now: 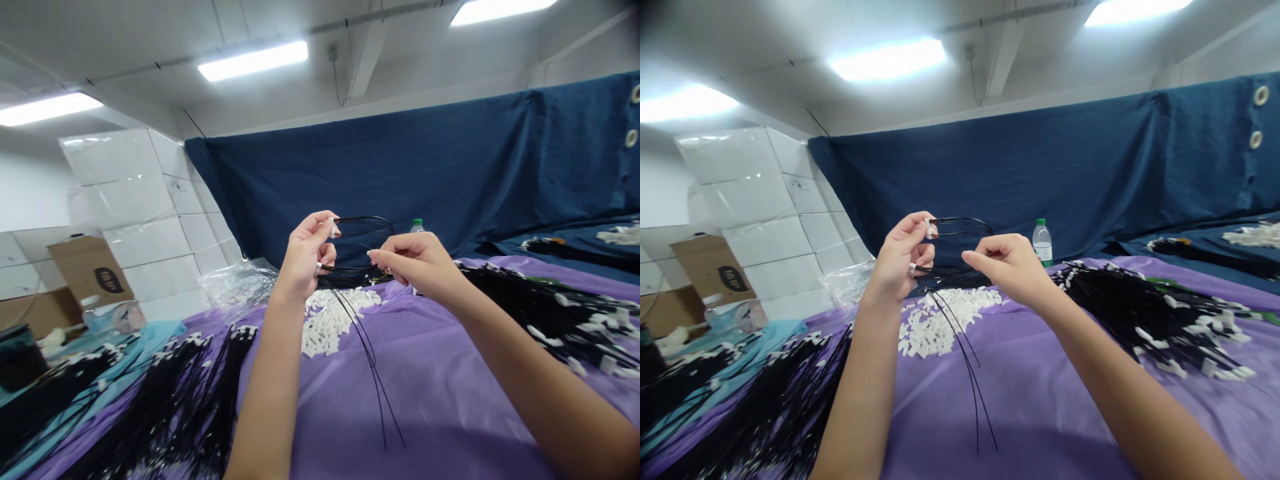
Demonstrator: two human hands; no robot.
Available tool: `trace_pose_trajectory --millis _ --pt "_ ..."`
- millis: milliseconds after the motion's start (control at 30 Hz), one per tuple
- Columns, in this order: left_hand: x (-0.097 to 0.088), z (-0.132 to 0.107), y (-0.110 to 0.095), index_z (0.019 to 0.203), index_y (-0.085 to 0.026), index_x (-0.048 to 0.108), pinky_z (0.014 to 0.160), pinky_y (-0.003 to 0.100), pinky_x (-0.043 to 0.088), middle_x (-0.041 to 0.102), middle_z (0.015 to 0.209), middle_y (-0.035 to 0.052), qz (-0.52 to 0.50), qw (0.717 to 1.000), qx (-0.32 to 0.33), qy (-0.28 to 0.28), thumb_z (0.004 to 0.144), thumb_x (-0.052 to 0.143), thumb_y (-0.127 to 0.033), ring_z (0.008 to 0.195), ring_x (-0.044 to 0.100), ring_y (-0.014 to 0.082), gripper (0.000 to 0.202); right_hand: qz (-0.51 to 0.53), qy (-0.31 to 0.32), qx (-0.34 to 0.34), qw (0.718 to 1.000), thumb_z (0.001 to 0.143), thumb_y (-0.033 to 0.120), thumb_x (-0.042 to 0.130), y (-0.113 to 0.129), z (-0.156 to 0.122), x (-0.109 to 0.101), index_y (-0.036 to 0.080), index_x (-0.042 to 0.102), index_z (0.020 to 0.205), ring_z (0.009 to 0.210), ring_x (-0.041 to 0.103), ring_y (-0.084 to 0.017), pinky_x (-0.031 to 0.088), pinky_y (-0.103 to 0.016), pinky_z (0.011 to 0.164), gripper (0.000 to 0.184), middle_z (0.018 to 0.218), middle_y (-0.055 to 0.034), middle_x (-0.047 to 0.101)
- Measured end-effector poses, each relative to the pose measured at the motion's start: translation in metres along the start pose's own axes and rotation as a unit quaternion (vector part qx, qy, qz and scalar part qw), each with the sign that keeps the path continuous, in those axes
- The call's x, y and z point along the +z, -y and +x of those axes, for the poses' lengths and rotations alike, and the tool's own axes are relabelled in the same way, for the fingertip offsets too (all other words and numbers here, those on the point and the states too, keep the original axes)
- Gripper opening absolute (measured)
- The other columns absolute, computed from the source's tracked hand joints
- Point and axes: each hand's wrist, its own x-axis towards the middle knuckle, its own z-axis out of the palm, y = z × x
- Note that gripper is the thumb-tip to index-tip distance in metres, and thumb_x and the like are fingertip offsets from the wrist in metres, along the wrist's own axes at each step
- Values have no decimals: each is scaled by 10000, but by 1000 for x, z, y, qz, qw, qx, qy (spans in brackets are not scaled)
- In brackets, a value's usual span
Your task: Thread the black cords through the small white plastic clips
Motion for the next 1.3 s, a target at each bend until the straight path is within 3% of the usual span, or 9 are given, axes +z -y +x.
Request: trace_pose_trajectory --millis 233,367,633,1300 --pt "1 -1 -1 930 -213 583 305 160 146 487 809 -30 14 1000 1 11 833 607 -292 380 342 -9 128 -38 -12 -27 999 800 358 631 -2 1 3 145 552 550 401 316 -44 216 -207 411 338 412 54 370" --pt "2 -2 -1 933 -211 579 309 151 155 499 804 -28 19 1000 -1 13 824 619 -299 383 355 -7 146 -76 -51 -41 995 807 377 626 0 -1 6 146 591 600 411 324 -49 220 -216 418 313 453 36 441" --pt "10 -3 5 938 -198 598 323 151 177 519 770 -20 38 998 -4 50 831 613 -330 391 364 0 170 -148 -76 -142 976 896 331 543 0 -2 13 160 591 665 472 374 -54 282 -223 495 291 559 29 525" --pt "10 -7 2 892 -190 610 355 147 221 530 739 -16 49 997 2 61 826 625 -325 392 353 -3 151 -162 -73 -157 971 906 296 525 5 -7 17 161 559 613 467 361 -55 277 -222 501 324 506 40 464"
